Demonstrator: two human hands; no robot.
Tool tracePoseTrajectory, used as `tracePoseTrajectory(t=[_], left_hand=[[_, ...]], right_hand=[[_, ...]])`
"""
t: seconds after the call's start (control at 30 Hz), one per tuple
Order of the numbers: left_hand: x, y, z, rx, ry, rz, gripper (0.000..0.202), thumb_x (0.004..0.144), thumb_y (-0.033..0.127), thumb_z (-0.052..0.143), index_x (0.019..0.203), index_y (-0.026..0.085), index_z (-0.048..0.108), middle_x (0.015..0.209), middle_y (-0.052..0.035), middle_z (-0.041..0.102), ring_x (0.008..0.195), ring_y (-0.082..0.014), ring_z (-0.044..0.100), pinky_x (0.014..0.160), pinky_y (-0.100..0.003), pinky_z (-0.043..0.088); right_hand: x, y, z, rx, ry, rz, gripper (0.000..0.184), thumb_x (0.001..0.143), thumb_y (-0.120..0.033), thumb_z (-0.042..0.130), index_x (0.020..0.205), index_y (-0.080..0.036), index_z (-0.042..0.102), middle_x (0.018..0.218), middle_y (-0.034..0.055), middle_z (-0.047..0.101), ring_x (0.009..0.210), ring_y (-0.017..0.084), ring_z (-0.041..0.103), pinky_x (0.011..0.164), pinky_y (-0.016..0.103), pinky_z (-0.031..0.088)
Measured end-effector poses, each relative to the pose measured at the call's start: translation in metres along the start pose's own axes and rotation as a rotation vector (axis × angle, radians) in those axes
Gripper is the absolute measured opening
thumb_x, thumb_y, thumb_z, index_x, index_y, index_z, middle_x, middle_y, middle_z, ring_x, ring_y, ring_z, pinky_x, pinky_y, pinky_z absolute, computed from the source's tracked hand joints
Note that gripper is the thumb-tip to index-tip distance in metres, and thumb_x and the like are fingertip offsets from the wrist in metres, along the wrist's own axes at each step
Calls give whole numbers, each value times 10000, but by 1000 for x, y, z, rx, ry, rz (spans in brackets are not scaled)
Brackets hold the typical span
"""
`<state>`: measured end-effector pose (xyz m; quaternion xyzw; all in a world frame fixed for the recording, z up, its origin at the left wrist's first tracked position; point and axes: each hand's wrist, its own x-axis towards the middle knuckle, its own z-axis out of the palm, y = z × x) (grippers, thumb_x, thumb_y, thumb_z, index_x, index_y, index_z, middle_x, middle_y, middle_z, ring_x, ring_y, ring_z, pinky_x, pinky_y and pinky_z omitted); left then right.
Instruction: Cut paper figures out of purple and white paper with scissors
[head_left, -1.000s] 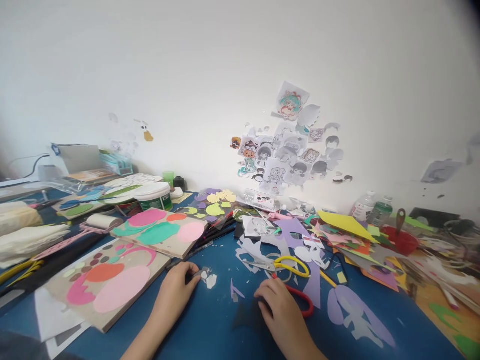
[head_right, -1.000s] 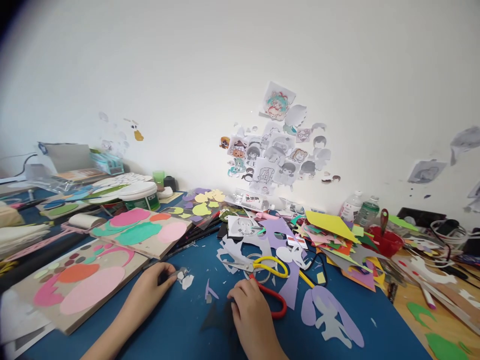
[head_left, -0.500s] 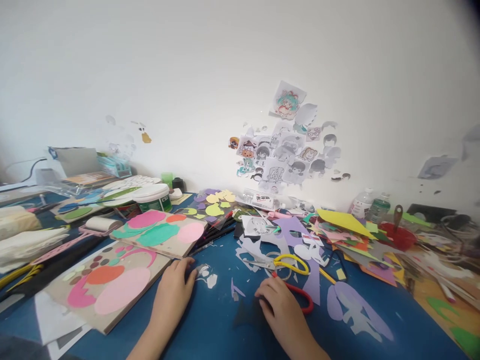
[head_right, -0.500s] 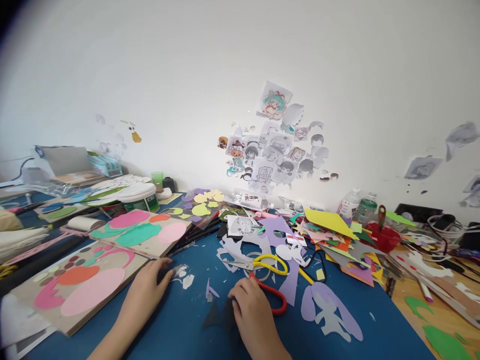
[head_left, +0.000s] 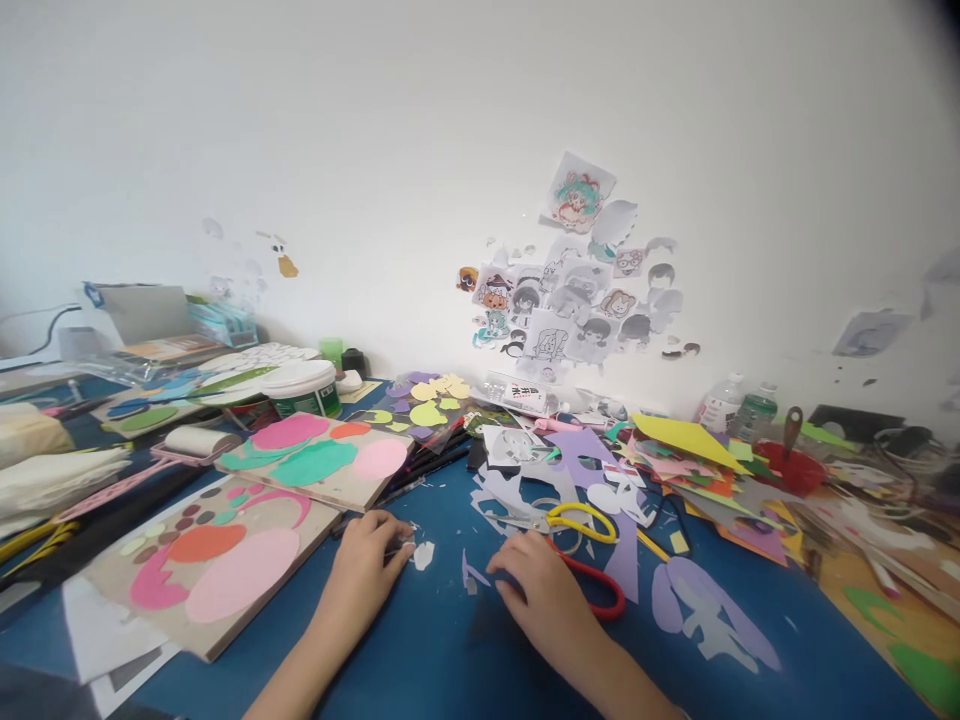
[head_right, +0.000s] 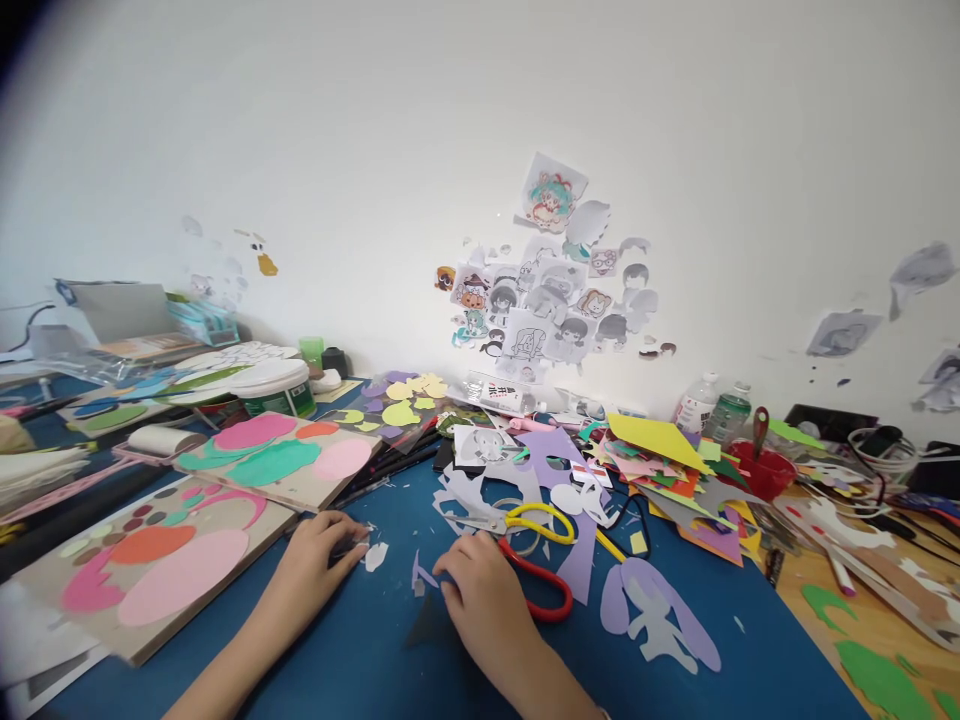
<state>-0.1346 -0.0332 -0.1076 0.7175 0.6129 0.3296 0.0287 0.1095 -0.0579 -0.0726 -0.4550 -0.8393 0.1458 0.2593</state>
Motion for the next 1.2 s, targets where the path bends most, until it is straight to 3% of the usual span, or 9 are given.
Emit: tracePoseTrajectory(t=[0.13, 0.23, 0.47, 0.63, 0.73, 0.83, 1.03, 1.13, 1.2], left_hand=[[2, -1, 1, -20, -33, -23, 210, 750, 348, 515, 735, 186, 647, 882, -92, 596, 837, -261, 536, 786, -416, 422], [2, -1, 0, -34, -42, -39, 200, 743, 347, 526, 763, 191, 649, 889, -86, 596, 833, -259, 533, 780, -407, 418], [1, 2, -2, -62, -53, -66, 154, 738, 321, 521, 713, 193, 603, 865, -71, 593, 823, -243, 522, 772, -385, 404], [1, -4, 0, -98, -11, -70, 193, 728, 365, 518, 708, 195, 607, 843, -73, 622, 825, -249, 548, 778, -390, 400], [2, -9, 0, -137, 63, -85, 271, 753, 392, 464, 811, 191, 637, 856, -81, 648, 850, -257, 564, 790, -398, 406], [2, -10, -2, -165, 95, -124, 301, 758, 394, 417, 769, 188, 637, 817, -83, 661, 822, -253, 578, 780, -393, 424], [1, -2, -7, -220, 91, -205, 275, 734, 361, 386, 756, 195, 603, 784, -69, 668, 756, -230, 599, 713, -350, 473], [0, 1, -9, -236, 89, -249, 270, 730, 362, 392, 795, 193, 592, 827, -73, 669, 779, -232, 605, 722, -351, 475], [-2, 3, -9, -249, 83, -280, 285, 744, 383, 383, 809, 190, 582, 836, -76, 663, 782, -233, 603, 725, -354, 471]], right_hand=[[22, -9, 1, -61, -179, -39, 98, 770, -153, 620, 842, -213, 651, 881, 19, 609, 891, 202, 514, 737, 291, 420], [29, -12, 2, -51, -236, -7, 37, 749, -165, 655, 751, -193, 632, 815, 9, 590, 857, 183, 510, 733, 268, 404], [30, -11, -1, 53, -218, 30, 118, 730, -137, 663, 666, -188, 579, 816, -15, 578, 858, 153, 504, 729, 239, 372], [50, -18, -6, 103, -161, 65, 100, 762, -164, 605, 666, -191, 596, 790, -7, 620, 839, 158, 538, 652, 230, 370], [65, -22, 1, 137, -211, 103, 100, 772, -168, 568, 699, -196, 630, 788, -2, 656, 736, 133, 578, 570, 203, 373], [74, -23, 15, 92, -250, 128, 161, 751, -105, 548, 648, -187, 639, 712, 0, 660, 643, 122, 583, 540, 202, 368], [72, -23, 16, -5, -130, 137, 182, 714, -80, 593, 846, -195, 644, 760, 16, 637, 823, 181, 569, 656, 248, 385], [56, -24, -6, 43, 104, 21, 102, 777, -132, 556, 796, -195, 634, 713, 5, 607, 715, 152, 557, 620, 246, 402], [42, -25, -21, 141, 287, -172, 108, 849, -204, 523, 845, -188, 630, 801, 20, 617, 722, 137, 563, 644, 254, 441]])
